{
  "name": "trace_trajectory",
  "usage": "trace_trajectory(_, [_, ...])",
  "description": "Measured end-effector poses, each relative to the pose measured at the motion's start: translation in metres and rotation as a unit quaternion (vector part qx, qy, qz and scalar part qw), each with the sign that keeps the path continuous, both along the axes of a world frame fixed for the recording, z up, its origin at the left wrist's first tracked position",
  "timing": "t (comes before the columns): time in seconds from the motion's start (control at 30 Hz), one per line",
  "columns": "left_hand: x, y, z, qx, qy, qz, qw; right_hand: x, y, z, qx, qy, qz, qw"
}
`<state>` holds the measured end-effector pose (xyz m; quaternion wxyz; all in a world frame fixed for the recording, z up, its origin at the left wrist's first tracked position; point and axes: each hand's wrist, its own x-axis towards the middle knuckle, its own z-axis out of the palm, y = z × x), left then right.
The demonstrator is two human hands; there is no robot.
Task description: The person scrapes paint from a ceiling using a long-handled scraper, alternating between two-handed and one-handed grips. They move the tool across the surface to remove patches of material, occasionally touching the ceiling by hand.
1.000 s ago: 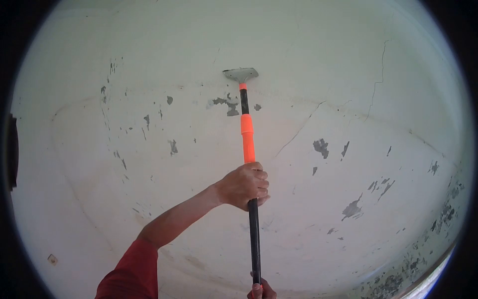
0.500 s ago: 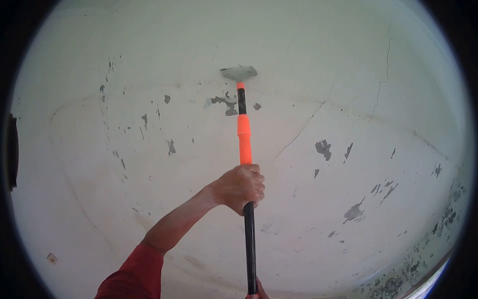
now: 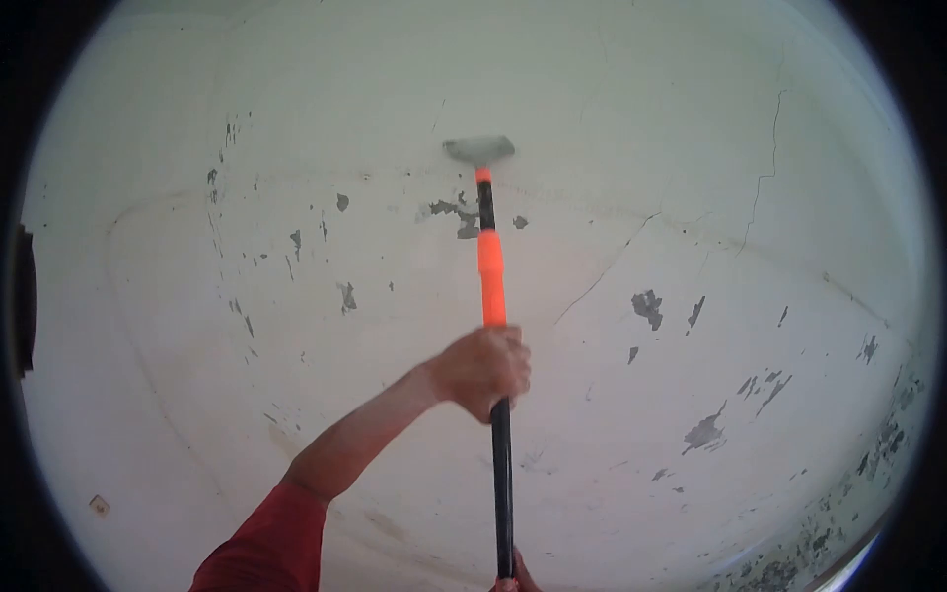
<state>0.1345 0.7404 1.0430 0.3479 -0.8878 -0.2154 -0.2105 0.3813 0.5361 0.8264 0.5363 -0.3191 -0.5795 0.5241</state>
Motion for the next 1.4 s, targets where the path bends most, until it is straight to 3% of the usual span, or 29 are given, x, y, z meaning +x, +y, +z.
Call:
trace_trajectory(0.07, [-0.003, -0.001, 0.016, 0.024, -0.027, -0.019, 0.999, 0.003, 0.002, 0.033, -0.033, -0.027, 0.039, 0.998])
trace_trajectory(0.13, [-0.006, -0.011, 0.032, 0.017, -0.017, 0.035, 0.999, 0.003, -0.010, 0.032, -0.051, -0.023, 0.033, 0.998])
trace_trajectory(0.27, [0.001, -0.018, -0.008, -0.029, -0.006, 0.007, 1.000, 0.004, -0.018, -0.001, -0.032, -0.012, 0.005, 0.999])
trace_trajectory(0.5, [0.001, -0.026, -0.003, -0.043, 0.020, 0.048, 0.998, 0.004, -0.029, 0.008, -0.056, 0.010, 0.030, 0.998])
trace_trajectory(0.57, [0.001, -0.035, -0.007, -0.003, -0.040, 0.004, 0.999, -0.001, -0.043, 0.022, -0.074, 0.023, 0.017, 0.997])
trace_trajectory(0.67, [0.008, -0.029, -0.038, -0.017, -0.012, 0.007, 1.000, 0.021, -0.029, -0.032, -0.050, 0.027, 0.037, 0.998])
trace_trajectory(0.8, [0.000, -0.021, -0.016, -0.028, -0.039, 0.003, 0.999, 0.013, -0.017, -0.006, -0.031, -0.011, 0.034, 0.999])
trace_trajectory(0.87, [-0.011, -0.017, 0.013, 0.038, -0.073, -0.001, 0.997, 0.006, -0.008, 0.013, -0.039, -0.022, 0.028, 0.999])
trace_trajectory(0.93, [-0.012, -0.016, 0.016, 0.033, -0.084, 0.003, 0.996, 0.006, -0.001, 0.029, 0.038, -0.054, 0.015, 0.998])
trace_trajectory(1.17, [-0.015, -0.025, 0.006, -0.007, -0.061, 0.025, 0.998, 0.004, -0.017, 0.015, -0.008, -0.026, 0.013, 1.000])
trace_trajectory(1.3, [-0.014, -0.023, 0.005, -0.002, -0.058, 0.022, 0.998, 0.011, -0.007, 0.014, -0.041, -0.077, 0.023, 0.996])
trace_trajectory(1.4, [-0.012, -0.041, 0.006, 0.014, -0.097, 0.011, 0.995, 0.012, -0.029, 0.023, -0.013, -0.015, 0.058, 0.998])
